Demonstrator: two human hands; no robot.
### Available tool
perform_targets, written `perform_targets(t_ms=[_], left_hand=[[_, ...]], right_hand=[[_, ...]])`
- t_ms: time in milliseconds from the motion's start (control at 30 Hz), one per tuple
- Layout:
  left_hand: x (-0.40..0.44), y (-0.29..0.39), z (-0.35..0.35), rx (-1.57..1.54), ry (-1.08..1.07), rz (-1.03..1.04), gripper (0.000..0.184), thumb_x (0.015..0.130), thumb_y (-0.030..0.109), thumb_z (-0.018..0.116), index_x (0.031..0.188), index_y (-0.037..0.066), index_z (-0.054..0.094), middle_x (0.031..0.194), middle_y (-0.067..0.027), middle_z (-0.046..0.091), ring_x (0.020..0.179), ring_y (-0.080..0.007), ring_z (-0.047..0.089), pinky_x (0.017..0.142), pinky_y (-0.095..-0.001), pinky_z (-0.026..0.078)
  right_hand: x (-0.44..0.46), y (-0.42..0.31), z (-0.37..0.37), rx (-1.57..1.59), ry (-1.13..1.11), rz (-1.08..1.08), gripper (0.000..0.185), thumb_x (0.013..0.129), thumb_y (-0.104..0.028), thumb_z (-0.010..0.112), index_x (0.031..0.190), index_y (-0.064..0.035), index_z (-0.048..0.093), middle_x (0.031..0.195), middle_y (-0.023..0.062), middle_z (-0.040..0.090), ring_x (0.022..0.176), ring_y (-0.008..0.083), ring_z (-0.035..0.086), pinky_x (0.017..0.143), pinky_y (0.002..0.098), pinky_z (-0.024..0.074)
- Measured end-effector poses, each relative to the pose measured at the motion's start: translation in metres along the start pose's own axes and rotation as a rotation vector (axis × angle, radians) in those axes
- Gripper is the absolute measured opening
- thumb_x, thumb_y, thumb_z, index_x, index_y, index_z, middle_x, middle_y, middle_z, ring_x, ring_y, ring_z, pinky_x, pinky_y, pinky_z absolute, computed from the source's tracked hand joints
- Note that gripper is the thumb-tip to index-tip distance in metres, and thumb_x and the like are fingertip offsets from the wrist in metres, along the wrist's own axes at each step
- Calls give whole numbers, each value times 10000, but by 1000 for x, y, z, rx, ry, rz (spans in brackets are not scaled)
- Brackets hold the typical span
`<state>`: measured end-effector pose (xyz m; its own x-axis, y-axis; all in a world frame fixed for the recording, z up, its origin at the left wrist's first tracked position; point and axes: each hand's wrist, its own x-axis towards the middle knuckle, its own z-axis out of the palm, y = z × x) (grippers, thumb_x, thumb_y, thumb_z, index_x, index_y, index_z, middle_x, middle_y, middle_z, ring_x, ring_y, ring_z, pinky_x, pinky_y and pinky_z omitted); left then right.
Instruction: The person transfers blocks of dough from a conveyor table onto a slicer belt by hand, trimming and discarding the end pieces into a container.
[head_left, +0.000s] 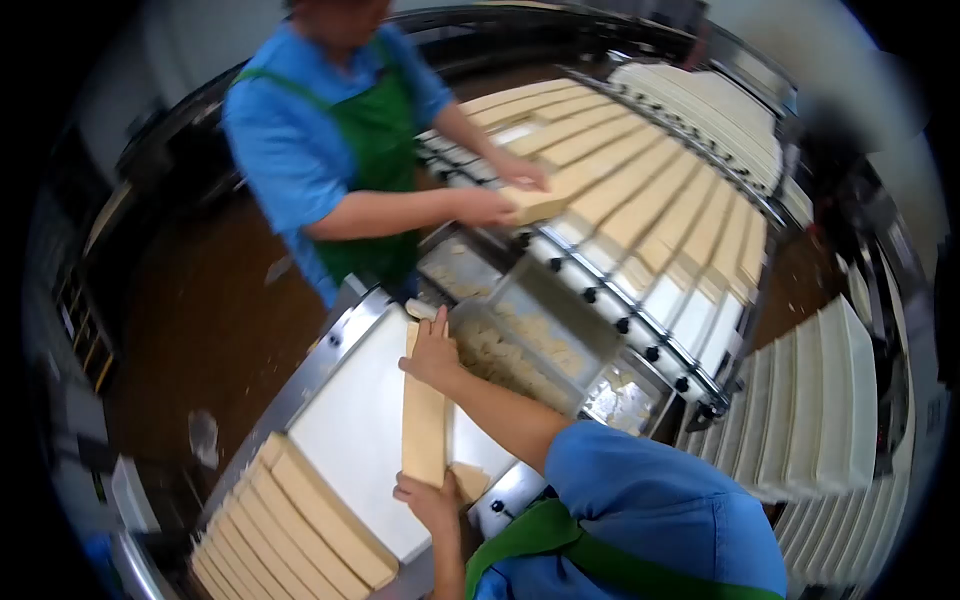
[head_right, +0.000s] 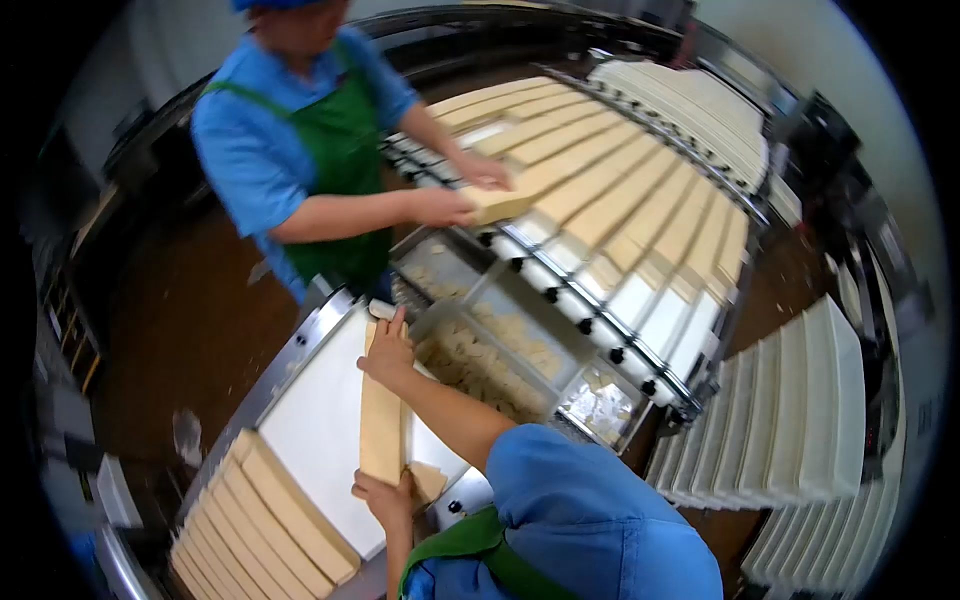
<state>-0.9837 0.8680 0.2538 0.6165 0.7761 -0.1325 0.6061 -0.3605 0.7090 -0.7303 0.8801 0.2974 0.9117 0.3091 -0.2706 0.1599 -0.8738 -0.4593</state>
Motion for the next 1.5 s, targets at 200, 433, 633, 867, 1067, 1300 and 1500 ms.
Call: perform_targets(t_ms=[200, 433, 633, 867, 1067, 1300, 1500], left_hand=[[-9, 84, 45, -102, 22, 281, 703, 690, 28, 681, 1297, -23, 330, 1258, -288, 295, 1114, -439, 404, 950, -448, 384], [-67, 180, 118, -64, -92, 1152, 698, 686, 47, 729, 1323, 91, 446, 1341, -229, 254, 1147, -430, 434, 919, -429, 441], [-127, 259, 162, -169, -1117, 1277, 452, 863, 144, 583, 1306, 139, 493, 982, -140, 550, 850, -276, 604, 775, -335, 500], [-168, 252, 248, -398, -649, 1979, 308, 851, 118, 582, 1153, 168, 616, 960, -87, 515, 655, -196, 599, 612, -291, 510], [-173, 275, 263, -270, -810, 1865, 346, 787, 143, 673, 1124, 162, 597, 1002, -54, 478, 667, -152, 592, 560, -261, 501], [-176, 311, 262, -151, -809, 1824, 358, 776, 122, 592, 1130, 115, 544, 995, -65, 478, 721, -188, 602, 568, -296, 519], [-176, 331, 273, -21, -1013, 1762, 284, 818, 128, 539, 1096, 84, 497, 963, -96, 471, 796, -239, 612, 624, -341, 540]], right_hand=[[-16, 143, -97, 480, 456, 78, 835, 674, -324, 705, 1319, -17, 271, 1365, 279, 254, 1145, 469, 465, 942, 477, 436], [-100, 365, -257, 654, 683, 507, 840, 698, -430, 704, 1276, 53, 334, 1196, 284, 379, 1075, 413, 504, 764, 482, 556], [-161, 510, -311, 534, 463, 715, 789, 750, -457, 629, 1270, 89, 396, 1210, 306, 503, 1075, 391, 566, 687, 471, 554], [-125, 587, -330, -40, 234, 586, 661, 854, -500, 385, 1229, 27, 524, 1292, 262, 501, 1212, 446, 428, 1029, 528, 276], [-100, 600, -357, -60, 128, 644, 644, 867, -423, 339, 1289, 36, 498, 1387, 241, 431, 1307, 402, 337, 1071, 487, 200], [-87, 620, -364, -16, 224, 632, 628, 868, -370, 332, 1321, 49, 447, 1481, 188, 315, 1356, 373, 291, 1106, 518, 161], [-84, 635, -355, -103, 443, 504, 566, 858, -307, 351, 1288, 45, 463, 1430, 190, 380, 1341, 346, 310, 1093, 545, 176]])
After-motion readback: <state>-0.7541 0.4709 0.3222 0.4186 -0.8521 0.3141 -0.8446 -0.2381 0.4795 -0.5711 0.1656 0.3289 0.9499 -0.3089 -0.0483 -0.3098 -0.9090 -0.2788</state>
